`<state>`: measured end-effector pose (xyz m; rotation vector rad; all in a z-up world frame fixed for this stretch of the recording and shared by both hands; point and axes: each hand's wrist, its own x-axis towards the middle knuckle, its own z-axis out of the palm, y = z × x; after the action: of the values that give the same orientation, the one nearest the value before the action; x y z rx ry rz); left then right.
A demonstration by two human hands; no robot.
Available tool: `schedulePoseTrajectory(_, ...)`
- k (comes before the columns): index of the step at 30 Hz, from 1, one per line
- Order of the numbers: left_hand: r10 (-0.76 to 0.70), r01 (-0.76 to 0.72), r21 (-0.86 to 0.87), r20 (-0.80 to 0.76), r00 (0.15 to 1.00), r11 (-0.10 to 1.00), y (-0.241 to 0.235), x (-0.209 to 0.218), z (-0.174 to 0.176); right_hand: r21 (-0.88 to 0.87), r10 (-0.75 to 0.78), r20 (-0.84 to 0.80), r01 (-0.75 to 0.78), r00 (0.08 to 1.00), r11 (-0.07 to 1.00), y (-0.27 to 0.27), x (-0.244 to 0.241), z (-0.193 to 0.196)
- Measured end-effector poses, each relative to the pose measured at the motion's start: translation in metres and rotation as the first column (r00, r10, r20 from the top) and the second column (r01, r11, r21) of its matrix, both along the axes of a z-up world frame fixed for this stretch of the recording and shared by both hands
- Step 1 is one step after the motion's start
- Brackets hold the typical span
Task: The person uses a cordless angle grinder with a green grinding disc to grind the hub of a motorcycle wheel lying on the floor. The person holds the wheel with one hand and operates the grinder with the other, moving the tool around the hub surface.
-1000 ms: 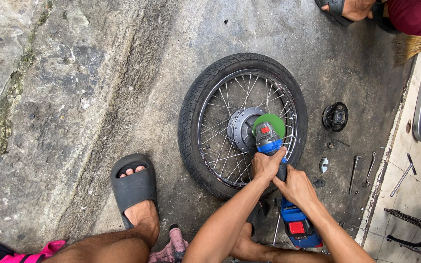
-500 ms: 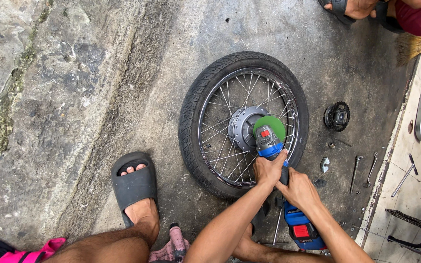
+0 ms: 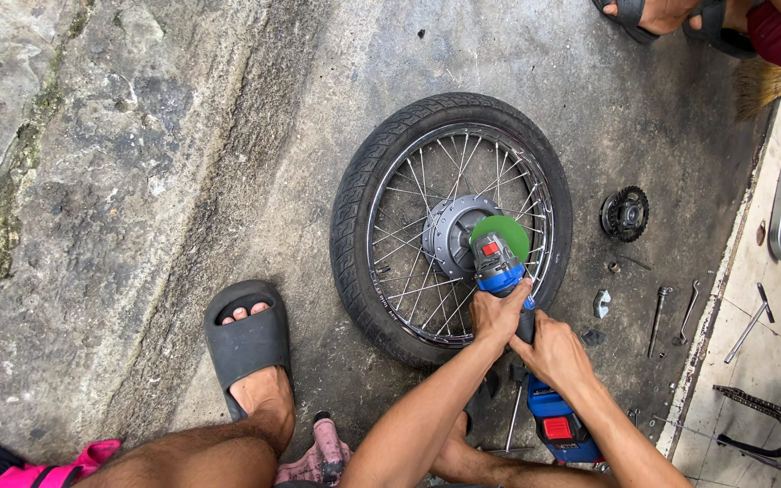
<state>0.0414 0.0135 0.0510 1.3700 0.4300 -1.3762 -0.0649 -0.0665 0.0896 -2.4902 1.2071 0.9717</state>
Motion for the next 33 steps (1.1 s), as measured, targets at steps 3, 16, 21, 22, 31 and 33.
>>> schedulePoseTrajectory(3, -0.006, 0.006, -0.024, 0.002, 1.000, 1.000, -0.005, -0.004, -0.009, -0.017, -0.028, 0.019, 0.028, 0.999, 0.999, 0.001, -0.001, 0.001)
schedulePoseTrajectory(16, 0.072, -0.070, 0.040, -0.029, 0.997, 0.997, -0.004, -0.010, -0.014, 0.008, 0.027, 0.003, -0.027, 1.000, 1.000, -0.006, -0.004, -0.005)
schedulePoseTrajectory(21, 0.100, -0.099, 0.021, -0.022, 0.995, 0.995, -0.007, -0.013, -0.018, -0.006, 0.034, -0.025, -0.034, 0.999, 0.999, -0.005, -0.004, -0.006)
schedulePoseTrajectory(22, 0.101, -0.100, 0.020, -0.021, 0.995, 0.995, -0.007, -0.011, -0.017, -0.008, 0.034, -0.023, -0.035, 0.999, 0.999, -0.007, -0.006, -0.009)
schedulePoseTrajectory(31, -0.059, 0.059, -0.002, 0.013, 0.998, 0.998, -0.003, 0.011, 0.002, 0.004, -0.064, 0.091, 0.064, 0.994, 0.998, -0.005, 0.004, 0.003)
schedulePoseTrajectory(33, -0.058, 0.058, 0.026, -0.002, 0.998, 0.998, -0.003, 0.011, 0.007, -0.001, -0.044, 0.068, 0.044, 0.997, 0.999, -0.008, 0.005, 0.005)
